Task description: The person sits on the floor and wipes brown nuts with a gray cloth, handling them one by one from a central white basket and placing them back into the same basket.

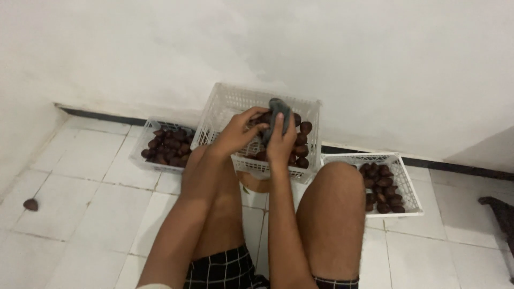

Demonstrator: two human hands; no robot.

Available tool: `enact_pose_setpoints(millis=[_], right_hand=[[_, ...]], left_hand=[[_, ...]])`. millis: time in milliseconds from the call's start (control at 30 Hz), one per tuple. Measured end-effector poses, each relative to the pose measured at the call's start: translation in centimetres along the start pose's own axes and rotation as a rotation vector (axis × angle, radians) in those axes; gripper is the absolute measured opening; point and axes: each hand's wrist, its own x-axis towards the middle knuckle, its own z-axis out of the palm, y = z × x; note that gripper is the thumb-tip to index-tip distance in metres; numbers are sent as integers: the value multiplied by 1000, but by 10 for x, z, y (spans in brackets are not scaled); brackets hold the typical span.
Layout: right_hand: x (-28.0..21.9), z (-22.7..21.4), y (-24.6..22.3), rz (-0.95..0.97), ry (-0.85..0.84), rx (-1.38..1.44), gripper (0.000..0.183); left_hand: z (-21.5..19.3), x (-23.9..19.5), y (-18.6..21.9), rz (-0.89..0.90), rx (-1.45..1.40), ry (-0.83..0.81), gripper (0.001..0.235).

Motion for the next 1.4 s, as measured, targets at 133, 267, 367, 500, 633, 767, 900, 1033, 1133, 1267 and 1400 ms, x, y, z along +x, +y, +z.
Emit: enact_pose_setpoints(millis=[133,267,367,500,633,767,900,1033,1133,1267,1400], right_hand=[[10,-9,5,217,30,39,55],[4,-17,3,385,-27,90,52],[6,-14,-1,448,-20,164,61],[2,-10,-11,455,-24,167,63],[-3,-11,-14,374,-12,115,56],[7,-11,-7,181,4,12,48],[5,-13,-17,62,20,-29,46],[3,-17,-34,-88,26,-25,38],[2,-16,-44,-271,70,-79,36],[-3,-14,-60,-505,80,-210,37],[-4,-11,-59,-418,-49,-304,37]], left_hand=[[6,-1,12,-23,-48,28,39],[4,3,7,-2,-151,74,38],[7,4,-12,-21,-160,61,43],[11,2,-17,-27,-125,23,52],[12,4,-18,-2,-86,-6,56],[11,6,-20,-33,-75,-33,60],[11,5,-7,-35,-97,-31,60],[12,6,-7,-5,-153,-12,59],[10,10,-10,22,-234,33,53],[7,8,-9,-23,-328,76,43],[8,5,-11,-58,-239,33,48]])
